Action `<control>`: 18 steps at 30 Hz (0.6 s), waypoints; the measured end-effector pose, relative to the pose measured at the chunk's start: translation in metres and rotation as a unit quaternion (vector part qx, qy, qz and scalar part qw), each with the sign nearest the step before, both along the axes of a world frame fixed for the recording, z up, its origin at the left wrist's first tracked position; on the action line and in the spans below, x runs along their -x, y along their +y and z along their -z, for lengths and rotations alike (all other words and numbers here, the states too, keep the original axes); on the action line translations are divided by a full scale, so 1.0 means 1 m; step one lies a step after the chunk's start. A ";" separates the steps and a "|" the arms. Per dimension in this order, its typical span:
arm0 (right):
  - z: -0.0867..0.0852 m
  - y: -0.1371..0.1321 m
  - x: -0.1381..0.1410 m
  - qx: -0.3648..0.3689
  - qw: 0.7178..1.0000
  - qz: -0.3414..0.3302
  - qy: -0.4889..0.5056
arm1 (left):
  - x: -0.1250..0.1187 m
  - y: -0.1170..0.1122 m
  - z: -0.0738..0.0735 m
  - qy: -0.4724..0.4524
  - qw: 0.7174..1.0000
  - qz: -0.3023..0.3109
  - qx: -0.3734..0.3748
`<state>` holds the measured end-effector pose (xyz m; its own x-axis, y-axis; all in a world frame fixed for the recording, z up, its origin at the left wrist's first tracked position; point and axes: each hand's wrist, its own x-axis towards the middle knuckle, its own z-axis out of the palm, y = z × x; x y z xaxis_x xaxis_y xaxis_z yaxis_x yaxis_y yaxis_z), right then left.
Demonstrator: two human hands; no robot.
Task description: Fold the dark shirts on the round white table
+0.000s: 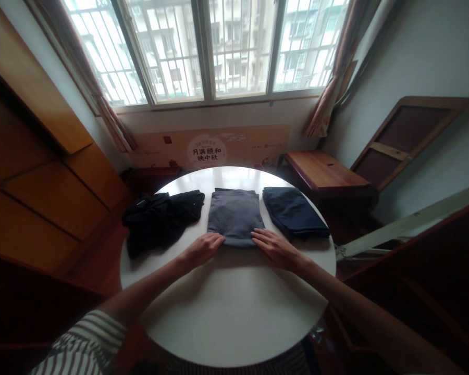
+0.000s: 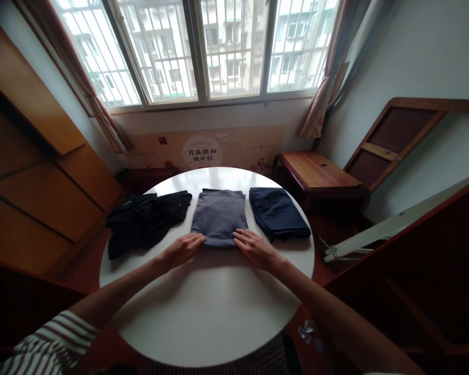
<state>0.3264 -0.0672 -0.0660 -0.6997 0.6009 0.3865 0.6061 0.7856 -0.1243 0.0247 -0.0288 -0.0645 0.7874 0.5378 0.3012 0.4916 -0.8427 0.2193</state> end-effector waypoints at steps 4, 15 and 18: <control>-0.034 -0.010 -0.003 0.061 0.993 0.044 0.094 | -0.001 -0.010 -0.044 -0.120 0.986 -0.033 0.114; -0.201 0.030 -0.009 0.259 0.852 0.041 0.452 | -0.004 0.062 -0.195 -0.419 0.836 -0.163 0.316; -0.194 0.074 -0.007 0.296 0.848 0.050 0.436 | -0.014 0.079 -0.157 -0.466 0.791 -0.213 0.334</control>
<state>0.3335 0.0067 0.1279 -0.2371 0.9103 0.3394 0.1418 0.3780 -0.9149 0.0392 0.0499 0.0929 0.0946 0.9790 0.1806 0.0630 -0.1869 0.9804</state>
